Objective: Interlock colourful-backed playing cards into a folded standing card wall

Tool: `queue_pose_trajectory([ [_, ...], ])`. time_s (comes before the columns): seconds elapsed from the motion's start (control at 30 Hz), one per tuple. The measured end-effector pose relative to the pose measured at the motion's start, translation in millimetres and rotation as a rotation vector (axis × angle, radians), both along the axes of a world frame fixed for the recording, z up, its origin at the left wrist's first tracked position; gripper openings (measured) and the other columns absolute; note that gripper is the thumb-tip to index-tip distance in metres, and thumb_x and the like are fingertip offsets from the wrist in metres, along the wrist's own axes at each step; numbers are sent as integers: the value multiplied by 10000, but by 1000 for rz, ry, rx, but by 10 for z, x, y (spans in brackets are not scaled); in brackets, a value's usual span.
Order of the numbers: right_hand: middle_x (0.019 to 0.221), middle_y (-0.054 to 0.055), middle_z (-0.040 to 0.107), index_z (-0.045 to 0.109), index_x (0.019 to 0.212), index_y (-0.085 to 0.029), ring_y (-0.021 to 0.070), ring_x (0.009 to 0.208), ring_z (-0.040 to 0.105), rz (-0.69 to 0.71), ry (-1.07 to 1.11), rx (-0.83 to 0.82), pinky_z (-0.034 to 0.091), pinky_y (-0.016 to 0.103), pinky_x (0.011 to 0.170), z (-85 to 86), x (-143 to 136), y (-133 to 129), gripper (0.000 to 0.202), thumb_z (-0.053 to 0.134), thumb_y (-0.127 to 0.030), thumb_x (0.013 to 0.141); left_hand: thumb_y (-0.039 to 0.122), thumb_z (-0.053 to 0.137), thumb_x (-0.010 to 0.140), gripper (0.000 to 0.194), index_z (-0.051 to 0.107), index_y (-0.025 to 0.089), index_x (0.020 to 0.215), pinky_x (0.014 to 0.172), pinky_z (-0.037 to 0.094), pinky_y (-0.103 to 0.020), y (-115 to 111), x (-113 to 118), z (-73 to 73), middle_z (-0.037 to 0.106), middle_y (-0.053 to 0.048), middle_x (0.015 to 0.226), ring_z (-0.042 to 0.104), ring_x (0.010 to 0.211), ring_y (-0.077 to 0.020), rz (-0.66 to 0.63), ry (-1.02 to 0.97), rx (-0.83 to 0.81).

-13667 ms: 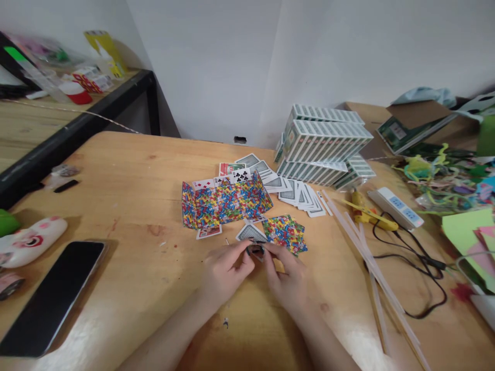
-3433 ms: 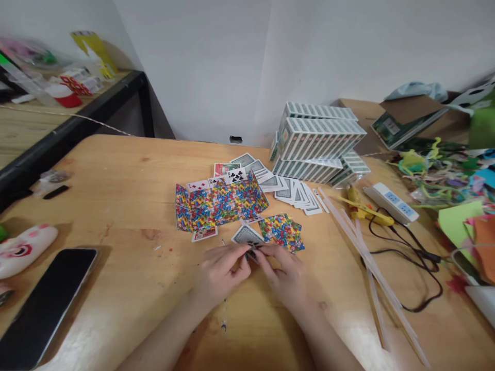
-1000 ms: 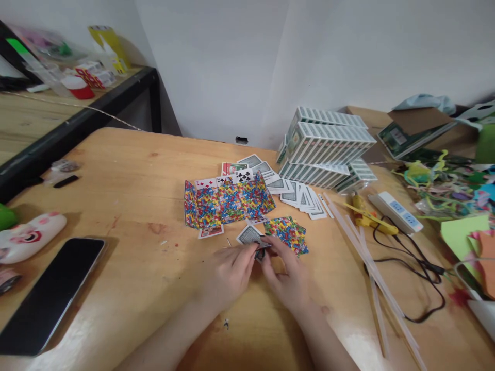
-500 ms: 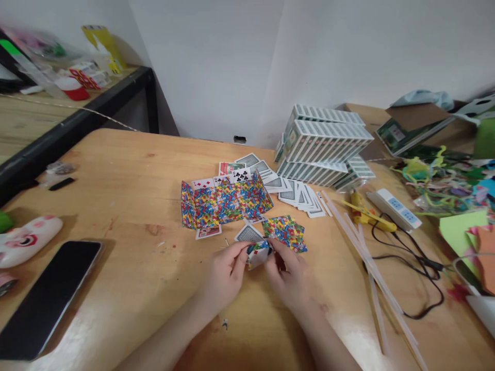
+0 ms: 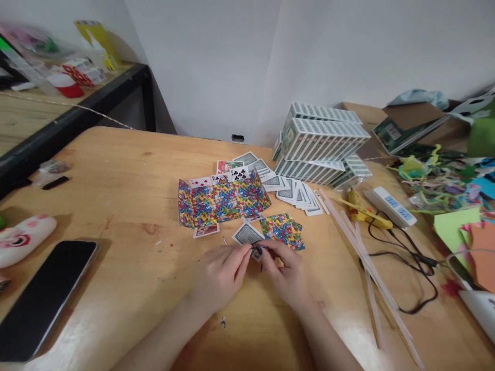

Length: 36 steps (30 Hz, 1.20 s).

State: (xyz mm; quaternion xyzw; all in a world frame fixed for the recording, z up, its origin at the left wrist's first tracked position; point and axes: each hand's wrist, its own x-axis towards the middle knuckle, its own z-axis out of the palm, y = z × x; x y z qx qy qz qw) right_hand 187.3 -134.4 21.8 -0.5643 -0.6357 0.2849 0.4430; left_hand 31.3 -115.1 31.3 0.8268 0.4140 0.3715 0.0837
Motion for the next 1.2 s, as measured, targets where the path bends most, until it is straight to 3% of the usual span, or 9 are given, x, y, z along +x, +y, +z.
queue_pose_trajectory([
  [0.2,671,16,671,624,912,-182,112,522,616,8,64,-23,518,218,529,0,-6,-2,186,478,-179,798,142,462,830,152,604,158,881,617,510,-242,20,-5,-3,692,-40,708,645,618,-137,1,20,19],
  [0.53,690,6,685,631,851,-185,110,549,635,-67,-28,32,519,199,540,21,-38,-10,204,470,-115,747,135,469,833,132,583,148,898,620,498,-260,-3,7,-33,693,-42,722,647,628,-140,-37,50,21],
  [0.63,711,14,688,626,872,-184,112,557,633,-39,55,-27,524,215,563,-3,-15,-7,210,465,-113,758,135,477,829,129,588,151,893,613,497,-258,2,6,-50,696,-35,718,646,617,-142,-29,26,16],
  [0.87,710,19,651,606,989,-179,111,533,596,126,341,-172,506,229,520,-19,44,43,214,500,-207,806,190,447,857,179,591,182,964,624,516,-211,53,-7,-138,707,-31,839,661,693,-122,91,-155,-223],
  [1.1,641,-18,554,590,794,-182,80,495,493,-5,484,-249,418,185,440,-62,8,62,90,586,-266,761,213,439,861,200,585,203,998,687,518,-221,32,27,-120,698,-21,890,656,764,-121,-26,-177,-335],
  [1.2,660,-15,547,568,794,-187,84,522,481,-45,478,-233,399,187,455,-60,-2,50,92,575,-277,774,233,508,829,227,554,212,1050,698,520,-232,10,40,-162,689,-22,929,655,761,-126,-6,-164,-344],
])
